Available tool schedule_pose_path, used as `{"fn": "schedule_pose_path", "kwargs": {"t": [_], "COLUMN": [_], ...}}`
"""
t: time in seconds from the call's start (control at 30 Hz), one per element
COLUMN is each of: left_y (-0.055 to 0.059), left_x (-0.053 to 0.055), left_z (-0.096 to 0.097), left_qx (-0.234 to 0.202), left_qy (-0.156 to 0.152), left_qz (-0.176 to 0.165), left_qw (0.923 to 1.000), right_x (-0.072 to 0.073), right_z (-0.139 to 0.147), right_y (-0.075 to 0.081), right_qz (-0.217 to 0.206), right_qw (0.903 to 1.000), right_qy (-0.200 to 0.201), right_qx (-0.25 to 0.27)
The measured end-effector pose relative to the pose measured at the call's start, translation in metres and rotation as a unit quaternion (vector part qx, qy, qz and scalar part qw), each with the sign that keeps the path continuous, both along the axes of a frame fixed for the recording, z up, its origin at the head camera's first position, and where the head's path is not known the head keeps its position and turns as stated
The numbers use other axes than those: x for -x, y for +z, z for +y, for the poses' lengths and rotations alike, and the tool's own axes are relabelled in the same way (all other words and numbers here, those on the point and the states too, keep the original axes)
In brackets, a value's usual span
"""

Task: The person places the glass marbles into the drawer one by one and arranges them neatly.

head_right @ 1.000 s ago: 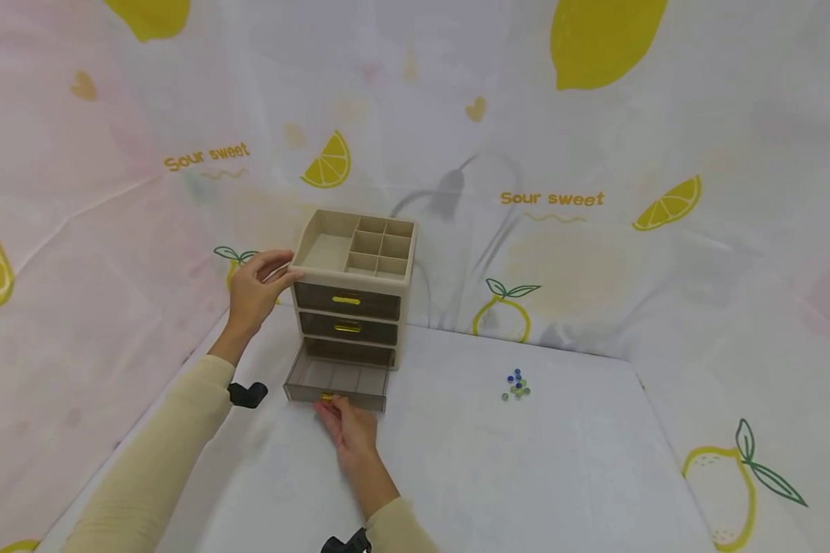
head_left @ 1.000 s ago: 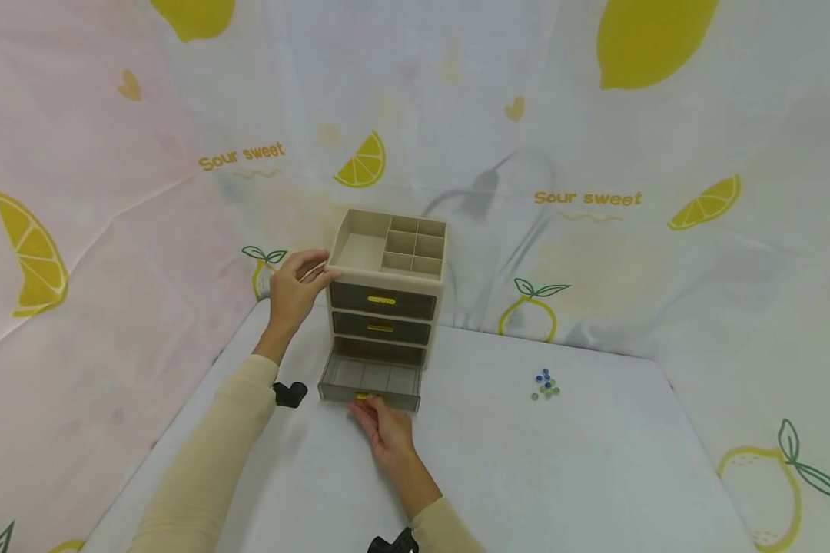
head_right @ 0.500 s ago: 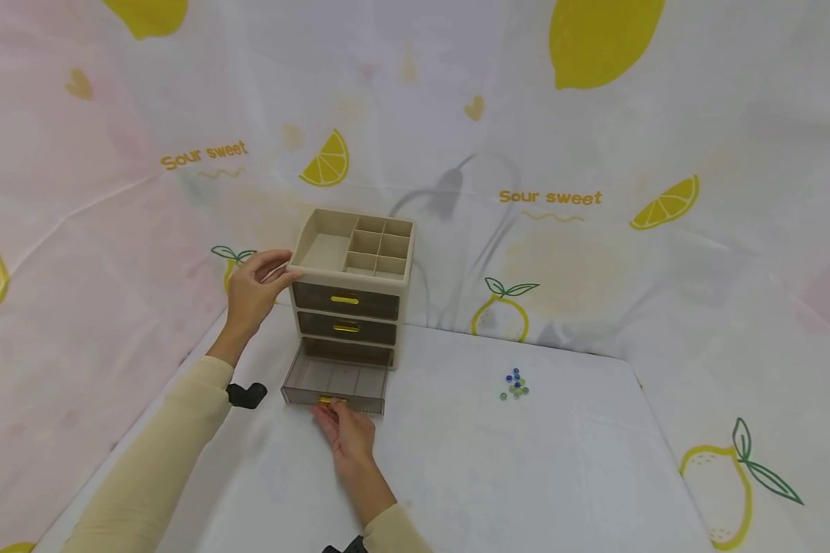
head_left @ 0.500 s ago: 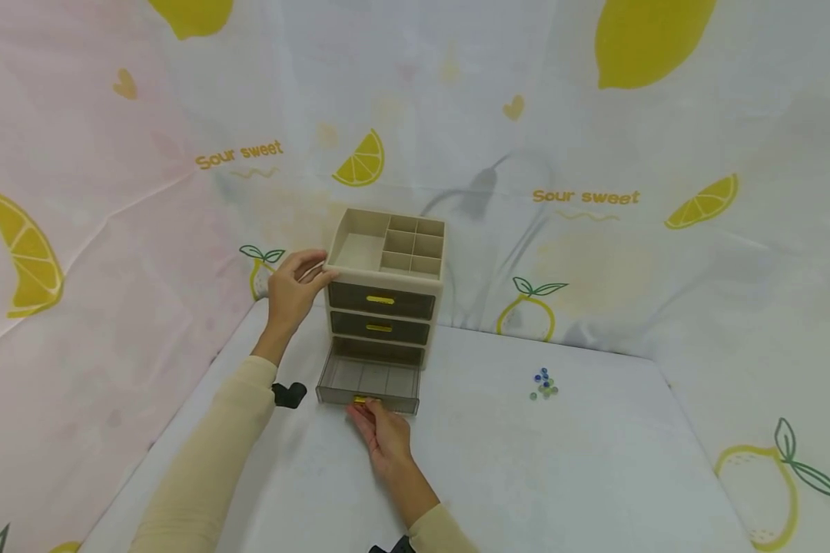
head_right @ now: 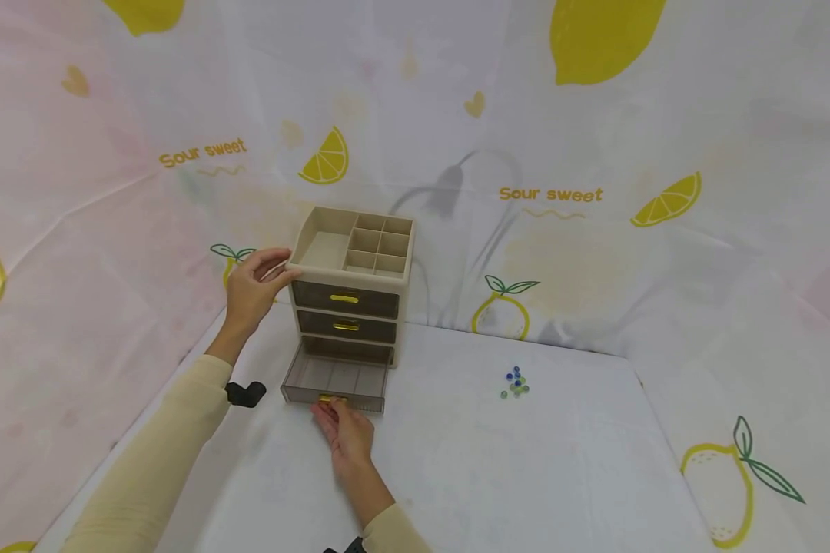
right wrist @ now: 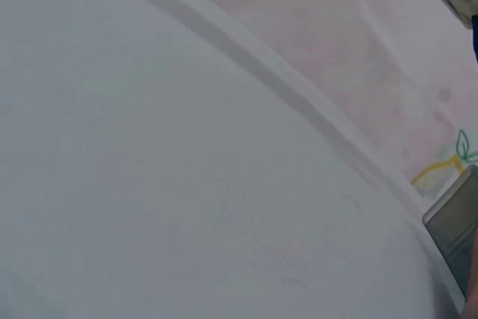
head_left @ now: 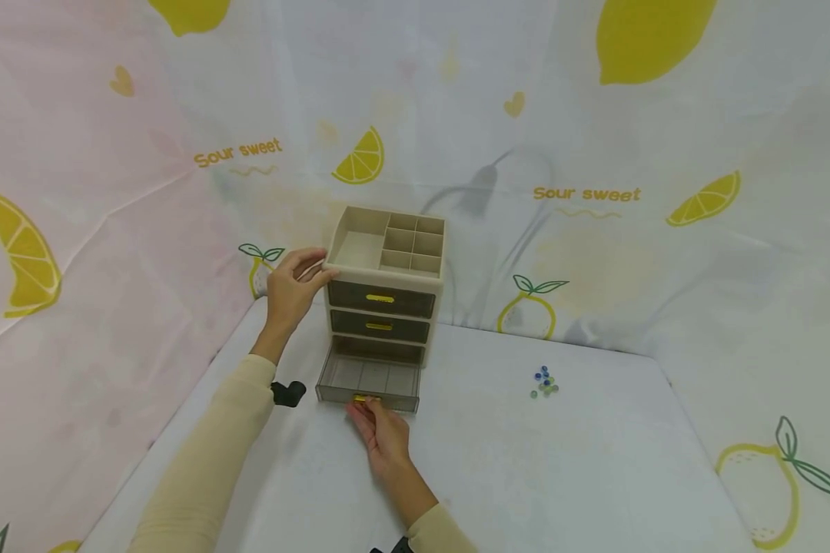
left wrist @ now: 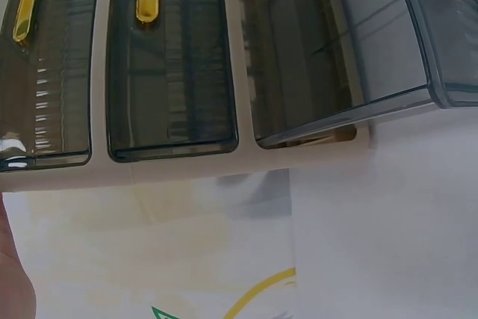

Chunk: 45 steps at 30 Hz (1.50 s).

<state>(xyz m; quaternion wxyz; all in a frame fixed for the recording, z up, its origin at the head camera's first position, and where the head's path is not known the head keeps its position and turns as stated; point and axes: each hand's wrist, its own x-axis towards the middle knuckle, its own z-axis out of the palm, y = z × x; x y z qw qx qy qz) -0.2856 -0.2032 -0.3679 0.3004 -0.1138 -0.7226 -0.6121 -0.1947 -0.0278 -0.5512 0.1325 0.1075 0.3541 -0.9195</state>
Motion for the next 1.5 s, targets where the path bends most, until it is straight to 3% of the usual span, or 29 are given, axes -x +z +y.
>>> {"fn": "schedule_pose_path", "kwargs": {"t": [0.13,0.3,0.4,0.5,0.7,0.83,0.97,1.07,1.2,1.27,1.37,1.5], "left_y": [0.000,0.000,0.000,-0.001,0.000,0.001,-0.001,-0.009,-0.019,-0.021,-0.023,-0.024], "left_x": [0.001,0.001,0.001,0.001,-0.002,-0.002,0.002,0.010,0.018,0.018,0.019,0.021], "left_z": [0.000,-0.002,-0.005,-0.007,-0.008,-0.006,-0.005,-0.009,-0.014,-0.015,-0.014,-0.014], "left_qx": [0.001,0.004,0.002,-0.003,0.000,0.006,0.007,0.001,0.005,0.011,0.013,0.012], "left_qy": [0.000,0.002,0.002,-0.004,0.001,0.004,0.004,0.008,0.012,0.010,0.005,-0.001], "left_qz": [0.001,0.001,0.006,0.007,0.007,0.004,0.004,0.005,0.004,0.004,0.006,0.012], "left_qw": [1.0000,1.0000,1.0000,1.0000,1.0000,1.0000,1.0000,1.0000,0.9999,0.9999,0.9999,0.9999], "right_x": [-0.002,-0.012,-0.016,-0.014,0.010,0.035,0.060,0.077,0.095,0.102,0.110,0.118], "right_z": [0.001,0.000,0.004,0.017,0.062,0.103,0.149,0.183,0.224,0.241,0.263,0.284], "right_y": [0.002,0.016,0.039,0.065,0.106,0.118,0.118,0.115,0.105,0.099,0.087,0.071], "right_qz": [-0.005,0.009,0.074,0.151,0.298,0.342,0.343,0.323,0.272,0.249,0.229,0.205], "right_qw": [0.9999,0.9964,0.9884,0.9760,0.9327,0.9047,0.8784,0.8661,0.8573,0.8454,0.8177,0.7534], "right_qy": [0.009,0.081,0.118,0.122,0.072,0.007,-0.056,-0.095,-0.130,-0.143,-0.163,-0.184], "right_qx": [0.008,-0.020,-0.062,-0.098,-0.191,-0.254,-0.328,-0.370,-0.417,-0.450,-0.502,-0.597]}}
